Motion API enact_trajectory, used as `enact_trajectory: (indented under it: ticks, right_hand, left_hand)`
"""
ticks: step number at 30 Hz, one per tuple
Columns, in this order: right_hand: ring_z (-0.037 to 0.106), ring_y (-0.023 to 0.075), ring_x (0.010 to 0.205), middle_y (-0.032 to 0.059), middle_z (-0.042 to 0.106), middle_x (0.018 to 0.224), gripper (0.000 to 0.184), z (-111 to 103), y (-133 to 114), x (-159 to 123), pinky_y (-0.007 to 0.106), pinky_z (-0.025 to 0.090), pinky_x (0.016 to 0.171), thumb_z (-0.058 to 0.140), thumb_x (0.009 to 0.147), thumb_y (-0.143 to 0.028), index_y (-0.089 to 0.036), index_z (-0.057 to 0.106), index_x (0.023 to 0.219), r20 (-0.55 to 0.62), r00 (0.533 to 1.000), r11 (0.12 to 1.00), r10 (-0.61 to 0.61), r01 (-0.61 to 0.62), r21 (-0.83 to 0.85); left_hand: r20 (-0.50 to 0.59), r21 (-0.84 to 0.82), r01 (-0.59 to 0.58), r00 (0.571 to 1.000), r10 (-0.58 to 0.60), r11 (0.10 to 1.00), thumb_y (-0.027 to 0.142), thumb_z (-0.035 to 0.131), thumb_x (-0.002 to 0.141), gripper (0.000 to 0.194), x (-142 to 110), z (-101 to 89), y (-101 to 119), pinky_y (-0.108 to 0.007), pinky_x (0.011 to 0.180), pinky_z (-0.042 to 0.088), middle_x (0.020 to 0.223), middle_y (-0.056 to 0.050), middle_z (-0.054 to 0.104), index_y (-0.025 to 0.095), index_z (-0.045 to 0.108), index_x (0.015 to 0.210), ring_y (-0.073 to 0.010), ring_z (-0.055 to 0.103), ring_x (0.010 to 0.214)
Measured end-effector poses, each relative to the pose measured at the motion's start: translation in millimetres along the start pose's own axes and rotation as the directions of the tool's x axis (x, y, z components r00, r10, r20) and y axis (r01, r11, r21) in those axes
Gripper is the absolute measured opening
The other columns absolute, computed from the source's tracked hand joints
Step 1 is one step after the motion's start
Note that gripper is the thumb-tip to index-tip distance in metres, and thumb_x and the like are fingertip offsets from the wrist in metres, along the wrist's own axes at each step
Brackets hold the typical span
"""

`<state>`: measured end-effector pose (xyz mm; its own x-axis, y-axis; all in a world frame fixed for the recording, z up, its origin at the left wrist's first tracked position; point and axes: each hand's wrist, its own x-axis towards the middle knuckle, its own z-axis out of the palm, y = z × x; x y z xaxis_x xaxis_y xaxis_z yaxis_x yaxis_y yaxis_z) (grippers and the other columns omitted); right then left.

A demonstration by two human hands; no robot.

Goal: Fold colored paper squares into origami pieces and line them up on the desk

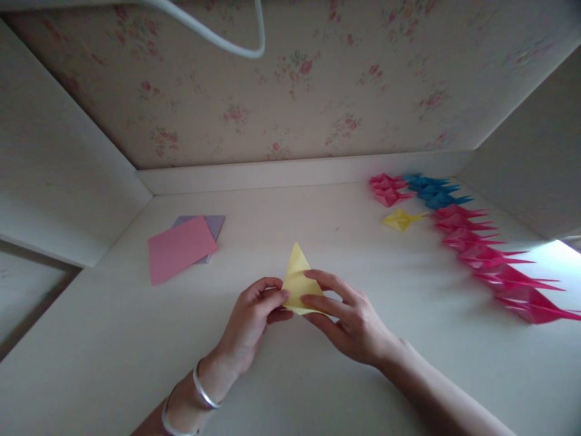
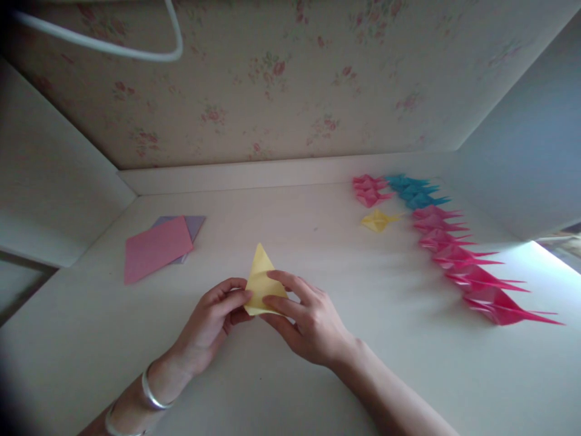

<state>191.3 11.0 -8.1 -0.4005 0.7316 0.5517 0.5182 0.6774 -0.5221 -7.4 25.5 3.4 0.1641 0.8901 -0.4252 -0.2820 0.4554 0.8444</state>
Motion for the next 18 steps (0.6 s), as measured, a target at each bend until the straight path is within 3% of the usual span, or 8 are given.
enact_trajectory:
  ticks: [3,7,10,14,18]
  right_hand:
    - [0.065,0.0212,0.107,0.0118,0.063,0.121,0.022,1.4,-0.5,2.3,0.034,0.058,0.087,0.063,0.09,-0.012,-0.021,0.065,0.11,-0.09,0.994,0.996,0.054,-0.048,0.072]
    - [0.064,0.0204,0.107,0.0112,0.061,0.119,0.025,2.3,0.7,4.0,0.034,0.057,0.088,0.062,0.088,-0.007,-0.021,0.065,0.109,-0.182,0.977,0.987,0.107,-0.082,0.138]
    - [0.063,0.0232,0.109,0.0133,0.056,0.124,0.022,3.7,0.8,2.8,0.038,0.058,0.089,0.068,0.085,-0.012,-0.02,0.066,0.106,-0.158,0.982,0.988,0.105,-0.084,0.131]
    - [0.059,0.0269,0.116,0.015,0.049,0.133,0.029,7.4,-0.6,-1.3,0.037,0.06,0.085,0.075,0.081,-0.022,-0.02,0.067,0.109,-0.091,0.991,0.989,0.1,-0.089,0.118]
    - [0.065,0.0213,0.105,0.0127,0.049,0.134,0.012,9.2,-0.7,-1.0,0.03,0.061,0.078,0.069,0.087,-0.02,-0.021,0.072,0.098,-0.066,0.99,0.982,0.123,-0.112,0.153]
  left_hand:
    - [0.009,0.03,0.037,0.999,-0.037,0.999,0.022,0.077,0.076,0.02,-0.9,1.1,1.9,-0.02,0.062,0.056,0.08,-0.002,0.074,0.017,0.062,0.089,-0.0146,0.071,0.072]
    - [0.0,0.082,-0.058,0.998,0.058,0.995,0.026,0.076,0.08,0.027,-0.4,2.3,2.9,-0.02,0.07,0.056,0.09,-0.006,0.077,0.015,0.065,0.101,-0.0159,0.071,0.082]
    - [0.026,0.1,-0.109,0.994,0.107,0.989,0.03,0.071,0.085,0.03,0.4,1.7,1.1,-0.023,0.08,0.056,0.101,-0.007,0.076,0.015,0.068,0.11,-0.0163,0.071,0.089]
    - [-0.007,0.103,-0.133,0.991,0.135,0.986,0.031,0.071,0.084,0.027,0.8,1.5,-1.5,-0.023,0.082,0.056,0.1,-0.006,0.077,0.016,0.071,0.107,-0.0164,0.071,0.089]
    - [-0.019,0.096,-0.093,0.995,0.095,0.991,0.031,0.075,0.081,0.026,-1.0,4.1,-0.7,-0.022,0.076,0.057,0.098,-0.006,0.077,0.015,0.072,0.101,-0.0162,0.071,0.086]
